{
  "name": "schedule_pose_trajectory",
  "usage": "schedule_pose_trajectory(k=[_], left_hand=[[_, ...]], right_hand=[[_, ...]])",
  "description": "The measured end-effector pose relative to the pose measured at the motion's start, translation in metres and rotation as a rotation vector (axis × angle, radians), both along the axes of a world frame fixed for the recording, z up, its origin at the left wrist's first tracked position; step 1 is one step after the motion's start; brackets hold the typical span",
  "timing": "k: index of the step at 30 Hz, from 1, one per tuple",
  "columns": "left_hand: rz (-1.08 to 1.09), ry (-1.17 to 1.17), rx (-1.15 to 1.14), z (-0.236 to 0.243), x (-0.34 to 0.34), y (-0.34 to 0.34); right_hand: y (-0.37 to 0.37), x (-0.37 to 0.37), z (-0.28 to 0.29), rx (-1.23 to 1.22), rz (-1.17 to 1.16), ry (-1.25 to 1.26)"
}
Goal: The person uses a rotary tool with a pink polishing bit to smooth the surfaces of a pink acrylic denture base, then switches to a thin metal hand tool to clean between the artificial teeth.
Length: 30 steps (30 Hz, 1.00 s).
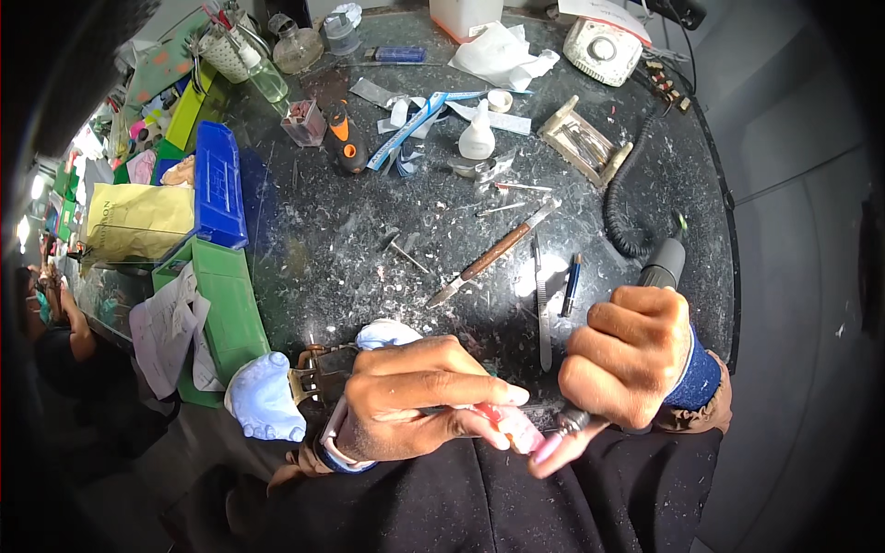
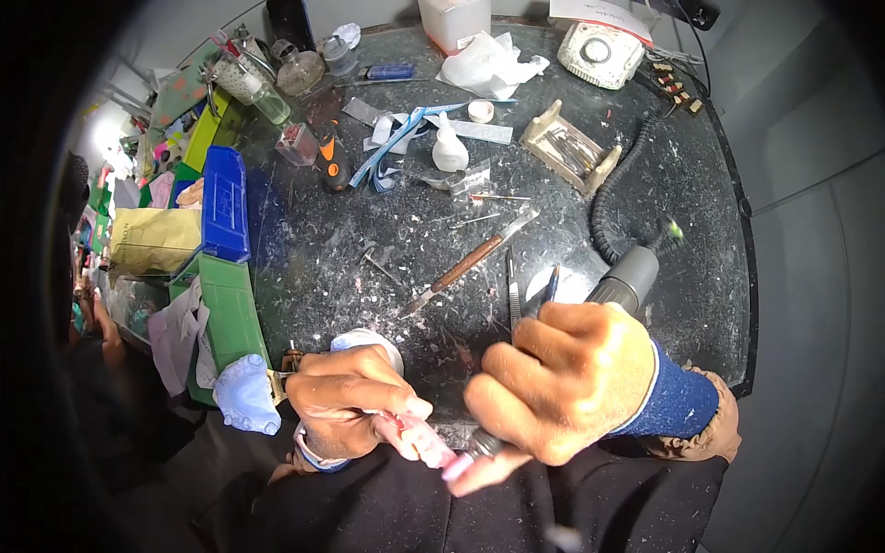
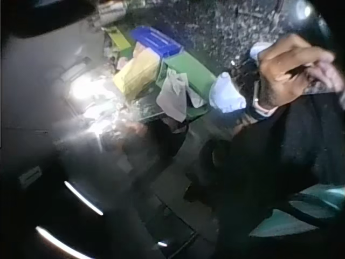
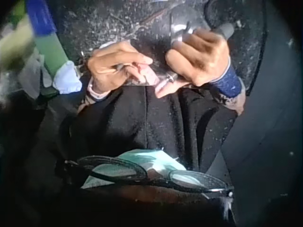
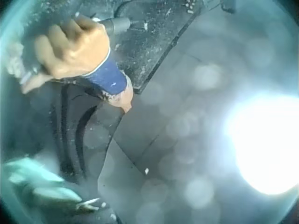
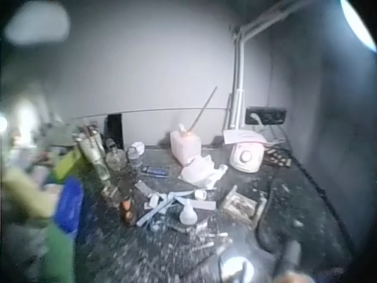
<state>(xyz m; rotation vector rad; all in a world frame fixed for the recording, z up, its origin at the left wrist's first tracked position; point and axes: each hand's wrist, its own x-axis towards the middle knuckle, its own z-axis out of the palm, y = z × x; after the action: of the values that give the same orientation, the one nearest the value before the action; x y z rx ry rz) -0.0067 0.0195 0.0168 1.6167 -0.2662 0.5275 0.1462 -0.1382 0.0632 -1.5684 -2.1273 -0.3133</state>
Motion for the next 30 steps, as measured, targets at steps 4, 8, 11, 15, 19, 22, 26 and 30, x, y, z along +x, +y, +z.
schedule_pose_trajectory(k=[4,8,11,15,19,22,26,30], left_hand=[[0.011,-0.019,-0.008,-0.002,0.001,-0.001],[0.013,0.001,-0.037,0.002,-0.001,-0.001],[0.01,0.013,-0.008,0.002,-0.001,0.0],[0.01,0.007,0.008,-0.001,0.001,0.001],[0.033,-0.028,0.014,-0.003,0.001,0.001],[0.034,-0.049,0.028,-0.006,0.002,0.002],[0.057,-0.04,0.033,-0.005,0.0,0.001],[0.051,-0.016,0.017,-0.003,-0.001,0.001]], right_hand=[[0.001,0.001,0.0,-0.006,-0.009,0.048],[0.008,0.004,-0.005,0.023,-0.051,0.059],[0.006,0.003,-0.006,-0.006,-0.061,0.057],[0.005,0.004,-0.01,0.043,-0.054,0.012],[0.007,0.005,-0.01,0.046,-0.061,0.013],[0.005,0.005,-0.013,0.069,-0.077,0.019],[0.008,0.006,-0.012,0.09,-0.047,0.008],[0.006,0.006,-0.012,0.076,-0.079,-0.014]])
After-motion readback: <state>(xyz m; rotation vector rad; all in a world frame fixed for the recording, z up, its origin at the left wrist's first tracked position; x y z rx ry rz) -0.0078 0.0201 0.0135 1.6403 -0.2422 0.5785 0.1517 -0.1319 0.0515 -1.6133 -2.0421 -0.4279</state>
